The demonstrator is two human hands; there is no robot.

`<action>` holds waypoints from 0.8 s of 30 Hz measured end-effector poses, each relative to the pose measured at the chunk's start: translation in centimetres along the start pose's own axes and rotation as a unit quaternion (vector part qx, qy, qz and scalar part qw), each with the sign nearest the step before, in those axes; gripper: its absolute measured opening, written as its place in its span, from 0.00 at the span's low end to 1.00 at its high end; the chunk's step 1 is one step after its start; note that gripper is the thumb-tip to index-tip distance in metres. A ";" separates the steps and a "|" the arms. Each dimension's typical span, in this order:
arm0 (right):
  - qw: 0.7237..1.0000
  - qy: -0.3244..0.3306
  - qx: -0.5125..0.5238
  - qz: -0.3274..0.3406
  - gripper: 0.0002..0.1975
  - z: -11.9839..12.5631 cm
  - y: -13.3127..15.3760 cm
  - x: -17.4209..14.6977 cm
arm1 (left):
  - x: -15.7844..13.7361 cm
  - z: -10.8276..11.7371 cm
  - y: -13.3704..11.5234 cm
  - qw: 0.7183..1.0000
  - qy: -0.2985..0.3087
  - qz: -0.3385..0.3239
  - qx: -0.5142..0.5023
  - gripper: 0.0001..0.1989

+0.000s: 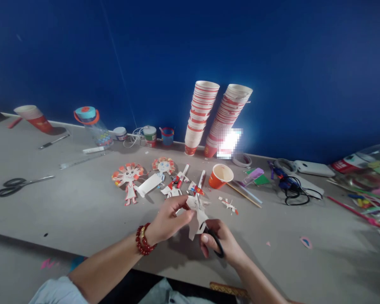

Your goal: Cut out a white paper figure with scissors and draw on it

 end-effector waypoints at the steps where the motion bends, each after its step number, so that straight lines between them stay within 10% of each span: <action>1: 1.000 0.002 0.004 0.001 0.30 0.0 0.1 0.0 | 0.0 0.0 0.1 1.000 0.001 0.005 -0.003 0.06; 24: 0.994 0.003 0.101 0.030 0.30 -0.8 -1.4 0.1 | 0.0 -0.7 0.4 0.999 0.006 0.018 -0.035 0.07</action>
Point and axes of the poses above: each hand's wrist, its own x-axis towards the middle knuckle, its own z-axis out of the back of the hand, y = z × x, the point moved 8 cm from there along x, towards the middle knuckle, and after that the axes turned 11 degrees about y, right-handed, at the moved point
